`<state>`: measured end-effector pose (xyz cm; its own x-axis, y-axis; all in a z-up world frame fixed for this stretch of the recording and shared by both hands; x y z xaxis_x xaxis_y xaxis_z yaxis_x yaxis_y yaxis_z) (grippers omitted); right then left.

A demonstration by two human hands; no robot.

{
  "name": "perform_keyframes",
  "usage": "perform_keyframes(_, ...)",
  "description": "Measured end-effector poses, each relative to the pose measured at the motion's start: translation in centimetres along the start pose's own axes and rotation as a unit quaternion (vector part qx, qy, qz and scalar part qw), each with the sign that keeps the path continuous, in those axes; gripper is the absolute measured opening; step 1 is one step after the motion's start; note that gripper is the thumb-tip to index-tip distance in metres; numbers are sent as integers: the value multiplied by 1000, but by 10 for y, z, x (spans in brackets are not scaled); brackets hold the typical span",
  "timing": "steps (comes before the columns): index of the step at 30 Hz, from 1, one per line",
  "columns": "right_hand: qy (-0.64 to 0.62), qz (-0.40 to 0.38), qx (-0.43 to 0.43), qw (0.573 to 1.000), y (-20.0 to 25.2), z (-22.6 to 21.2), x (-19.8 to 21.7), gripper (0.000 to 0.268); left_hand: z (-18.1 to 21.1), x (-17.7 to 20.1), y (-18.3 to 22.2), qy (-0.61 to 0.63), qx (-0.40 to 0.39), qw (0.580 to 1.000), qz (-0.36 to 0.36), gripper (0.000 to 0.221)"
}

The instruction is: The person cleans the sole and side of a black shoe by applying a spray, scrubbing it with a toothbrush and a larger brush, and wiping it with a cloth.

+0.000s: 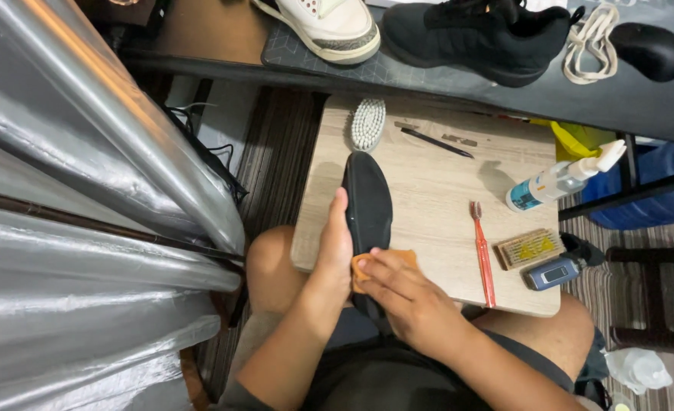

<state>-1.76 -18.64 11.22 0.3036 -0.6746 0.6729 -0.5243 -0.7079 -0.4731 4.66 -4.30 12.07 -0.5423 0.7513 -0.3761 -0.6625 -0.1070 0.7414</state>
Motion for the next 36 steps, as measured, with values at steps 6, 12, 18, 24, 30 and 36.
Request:
perform_keyframes(6, 142, 123, 11, 982, -17, 18, 23, 23, -25, 6, -17, -81, -70, 993, -58, 52)
perform_keyframes(12, 110, 93, 46, 989, 1, 11, 2, 23, -23, 19, -27, -157, -86, 983, -44, 81)
perform_keyframes(18, 128, 97, 53, 986, -1, 20, 7, 17, -21, 13, -5, -231, -124, 962, -79, 85)
perform_keyframes(24, 156, 86, 25, 984, -10, 34, 21, 19, -60, 36, -89, -179, -139, 967, -119, 70)
perform_keyframes(30, 131, 85, -13, 988, -8, 44, 20, 26, -37, 18, -26, -201, -107, 966, -123, 64)
perform_keyframes(36, 155, 93, -44, 982, -9, 42, 21, 29, -19, 13, 2, -280, -162, 937, -130, 67)
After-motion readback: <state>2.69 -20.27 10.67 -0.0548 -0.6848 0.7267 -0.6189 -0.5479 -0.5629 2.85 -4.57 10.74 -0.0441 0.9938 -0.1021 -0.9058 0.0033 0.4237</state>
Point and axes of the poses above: each hand's wrist, its own y-axis away from the middle knuckle, its own x-axis out of the back of the hand, z = x × y, the point moved 2 cm from there along -y, towards the middle knuckle, and after that the axes turned 7 degrees about -y, right-handed, at the moved point
